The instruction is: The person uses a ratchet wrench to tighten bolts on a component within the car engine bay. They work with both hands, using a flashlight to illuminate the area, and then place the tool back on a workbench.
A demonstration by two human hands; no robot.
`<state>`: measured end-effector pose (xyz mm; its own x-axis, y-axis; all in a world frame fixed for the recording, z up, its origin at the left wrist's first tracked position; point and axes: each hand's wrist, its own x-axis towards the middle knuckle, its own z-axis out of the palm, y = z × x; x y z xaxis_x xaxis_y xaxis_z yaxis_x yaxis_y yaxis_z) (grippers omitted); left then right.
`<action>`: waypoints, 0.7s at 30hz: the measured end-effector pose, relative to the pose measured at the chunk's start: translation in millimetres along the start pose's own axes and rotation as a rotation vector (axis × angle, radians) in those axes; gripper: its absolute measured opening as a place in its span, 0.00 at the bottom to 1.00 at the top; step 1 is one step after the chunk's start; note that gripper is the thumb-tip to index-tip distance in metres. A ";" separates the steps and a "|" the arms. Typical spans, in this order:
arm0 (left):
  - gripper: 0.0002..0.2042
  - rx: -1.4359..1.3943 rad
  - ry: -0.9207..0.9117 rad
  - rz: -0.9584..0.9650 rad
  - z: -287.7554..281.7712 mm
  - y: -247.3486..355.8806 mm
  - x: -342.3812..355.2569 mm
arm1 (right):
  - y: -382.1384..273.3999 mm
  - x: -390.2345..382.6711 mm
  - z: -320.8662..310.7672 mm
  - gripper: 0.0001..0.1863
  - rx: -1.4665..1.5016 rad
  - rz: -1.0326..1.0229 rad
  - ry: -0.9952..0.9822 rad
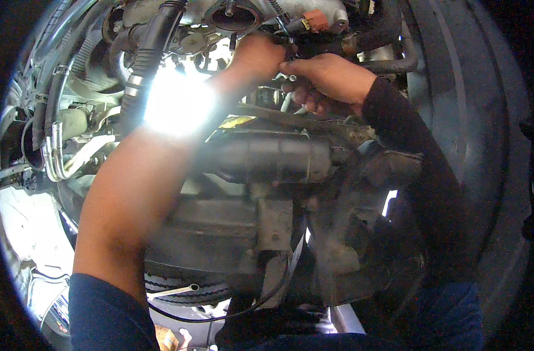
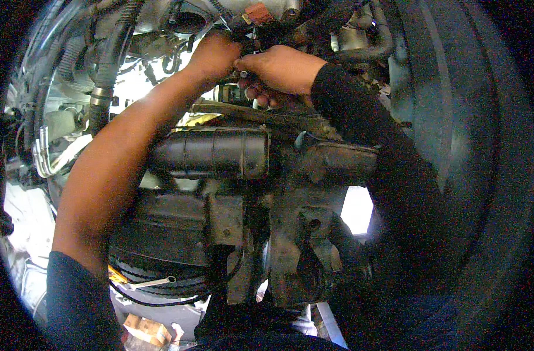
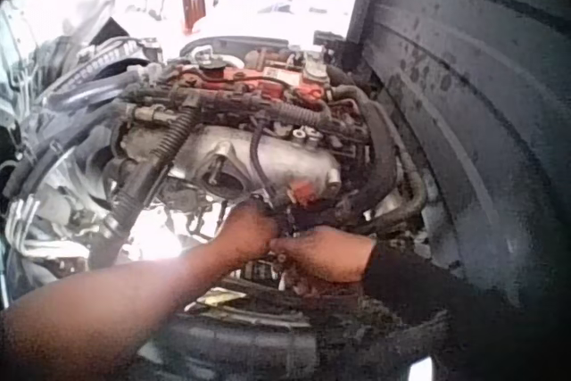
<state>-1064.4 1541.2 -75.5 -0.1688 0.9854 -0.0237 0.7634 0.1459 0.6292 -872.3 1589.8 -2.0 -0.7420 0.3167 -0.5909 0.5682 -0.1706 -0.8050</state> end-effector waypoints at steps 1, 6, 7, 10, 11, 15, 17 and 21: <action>0.20 0.051 0.027 0.064 0.7 -1.5 1.4 | 0.6 0.7 -3.2 0.24 -0.117 0.018 0.027; 0.21 0.163 -0.003 0.054 5.4 -3.6 1.2 | 8.4 -0.8 -23.2 0.25 -0.754 0.013 0.123; 0.21 0.107 -0.010 0.018 6.0 -2.9 1.4 | 6.5 -2.1 -24.3 0.26 -1.017 0.115 0.212; 0.21 -0.113 0.053 -0.124 7.0 0.4 1.1 | -1.8 -10.1 -13.6 0.26 -0.442 0.115 0.115; 0.19 -0.082 0.086 -0.054 6.7 0.8 1.1 | -3.9 -11.9 -7.4 0.26 -0.235 0.074 0.018; 0.16 -0.092 0.050 -0.020 6.1 1.2 1.1 | 2.9 -2.5 5.8 0.23 -0.082 0.035 0.005; 0.17 -0.076 0.001 -0.067 6.6 1.6 -0.1 | 16.3 -5.8 -12.3 0.21 -0.287 0.052 0.125; 0.21 -0.057 0.070 -0.013 4.6 6.8 0.9 | 53.7 6.2 -47.4 0.22 -0.750 -0.233 0.229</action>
<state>-1056.5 1543.4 -74.8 -0.2234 0.9745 0.0206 0.7244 0.1519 0.6724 -829.5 1626.8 -46.4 -0.8256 0.4636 -0.3217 0.5555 0.5674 -0.6079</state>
